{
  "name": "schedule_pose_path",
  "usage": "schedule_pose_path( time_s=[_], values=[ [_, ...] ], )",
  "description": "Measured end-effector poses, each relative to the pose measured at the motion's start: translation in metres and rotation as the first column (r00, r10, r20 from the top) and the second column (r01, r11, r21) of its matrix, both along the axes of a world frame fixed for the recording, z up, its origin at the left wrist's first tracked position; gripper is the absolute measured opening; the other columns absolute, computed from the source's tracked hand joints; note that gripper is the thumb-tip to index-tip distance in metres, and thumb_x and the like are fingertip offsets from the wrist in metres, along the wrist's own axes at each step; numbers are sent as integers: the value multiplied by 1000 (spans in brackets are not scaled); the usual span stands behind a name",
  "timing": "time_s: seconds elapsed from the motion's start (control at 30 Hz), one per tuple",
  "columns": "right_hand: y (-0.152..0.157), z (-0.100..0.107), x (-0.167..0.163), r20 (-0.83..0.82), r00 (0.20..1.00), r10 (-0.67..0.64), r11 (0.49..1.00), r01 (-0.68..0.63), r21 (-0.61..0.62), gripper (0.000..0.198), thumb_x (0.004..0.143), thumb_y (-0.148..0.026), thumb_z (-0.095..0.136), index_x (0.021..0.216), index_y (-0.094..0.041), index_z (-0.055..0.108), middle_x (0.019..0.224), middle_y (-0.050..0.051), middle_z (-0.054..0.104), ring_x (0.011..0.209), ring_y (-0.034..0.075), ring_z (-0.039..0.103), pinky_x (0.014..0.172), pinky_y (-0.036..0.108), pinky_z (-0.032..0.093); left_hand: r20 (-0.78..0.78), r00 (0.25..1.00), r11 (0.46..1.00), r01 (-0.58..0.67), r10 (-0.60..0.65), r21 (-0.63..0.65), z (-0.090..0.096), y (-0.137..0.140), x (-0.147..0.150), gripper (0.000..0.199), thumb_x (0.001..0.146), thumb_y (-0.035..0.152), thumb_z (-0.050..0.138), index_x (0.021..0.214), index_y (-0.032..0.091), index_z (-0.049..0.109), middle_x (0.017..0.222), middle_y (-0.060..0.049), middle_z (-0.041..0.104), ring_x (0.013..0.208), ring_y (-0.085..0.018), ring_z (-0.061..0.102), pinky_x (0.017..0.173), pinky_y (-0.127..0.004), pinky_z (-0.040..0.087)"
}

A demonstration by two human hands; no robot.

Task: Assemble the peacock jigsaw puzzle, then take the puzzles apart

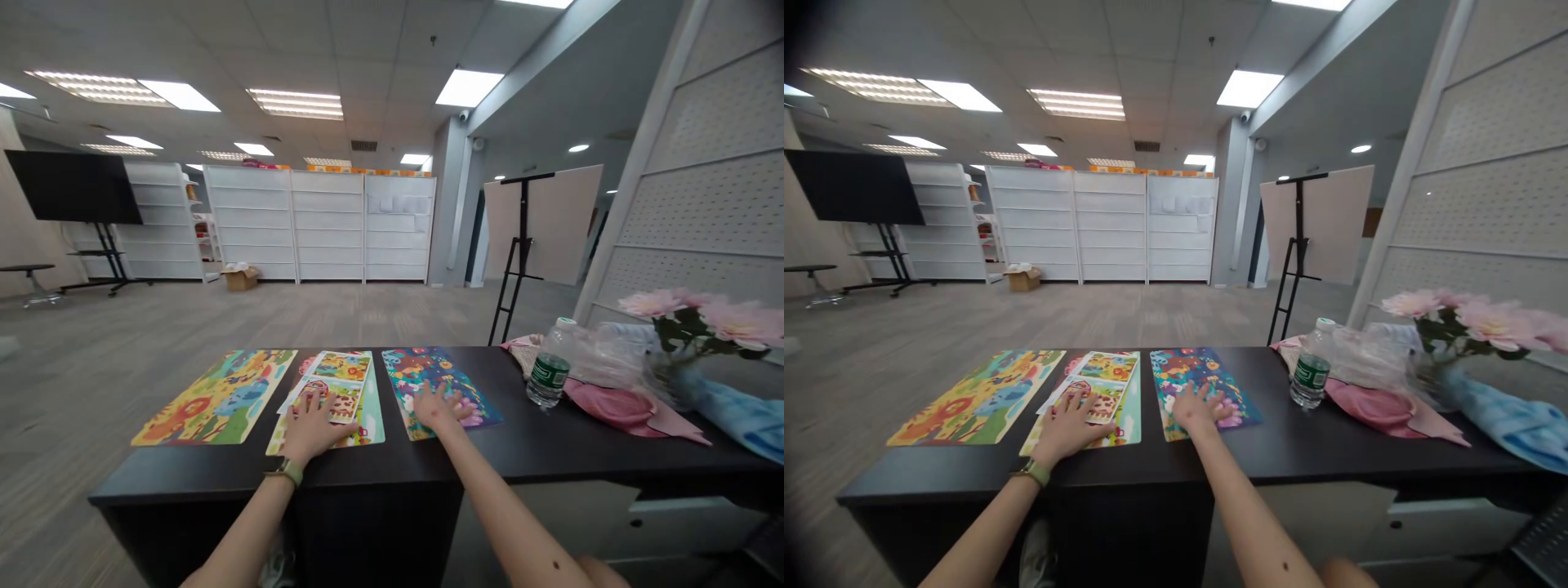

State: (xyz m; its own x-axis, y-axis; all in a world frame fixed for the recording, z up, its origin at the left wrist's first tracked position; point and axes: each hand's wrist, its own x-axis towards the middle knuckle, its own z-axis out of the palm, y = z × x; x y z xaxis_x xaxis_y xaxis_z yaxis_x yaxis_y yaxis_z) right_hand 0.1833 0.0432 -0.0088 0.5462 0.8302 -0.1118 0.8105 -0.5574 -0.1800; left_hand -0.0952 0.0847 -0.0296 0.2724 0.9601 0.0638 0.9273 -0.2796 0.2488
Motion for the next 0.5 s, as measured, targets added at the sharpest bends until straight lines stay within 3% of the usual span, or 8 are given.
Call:
schedule_pose_path(
  time_s=[0.13,0.3,0.43,0.5],
  values=[
    [-5,-2,-23,-34,992,119,993,-119,7,63,96,-51,33,156,-31,30,165,16,19,146,55,12,99,84,6,-3,999,999,50,-50,-14,3,-9,24,100,72,89,47,152,30,40,164,-13,24,150,-46,13,114,-67,11],
    [-22,4,-20,-30,976,218,976,-217,21,63,95,-55,33,154,-34,34,165,11,21,148,49,15,104,80,11,20,996,996,85,-85,-9,6,-12,26,98,73,87,47,152,29,40,163,-14,25,149,-47,13,114,-69,10],
    [-21,7,-32,18,962,272,960,-273,67,66,98,-57,23,156,-26,32,161,17,29,145,43,29,107,71,24,123,970,974,194,-208,118,9,-27,39,93,66,87,59,141,31,55,154,-15,42,142,-47,31,111,-64,25],
    [-20,7,-43,67,937,343,932,-348,104,65,100,-54,23,157,-24,30,161,17,30,145,37,34,111,61,28,182,911,925,345,-371,161,15,-32,47,90,61,82,69,135,31,60,147,-12,51,133,-42,43,108,-58,34]
  ],
)
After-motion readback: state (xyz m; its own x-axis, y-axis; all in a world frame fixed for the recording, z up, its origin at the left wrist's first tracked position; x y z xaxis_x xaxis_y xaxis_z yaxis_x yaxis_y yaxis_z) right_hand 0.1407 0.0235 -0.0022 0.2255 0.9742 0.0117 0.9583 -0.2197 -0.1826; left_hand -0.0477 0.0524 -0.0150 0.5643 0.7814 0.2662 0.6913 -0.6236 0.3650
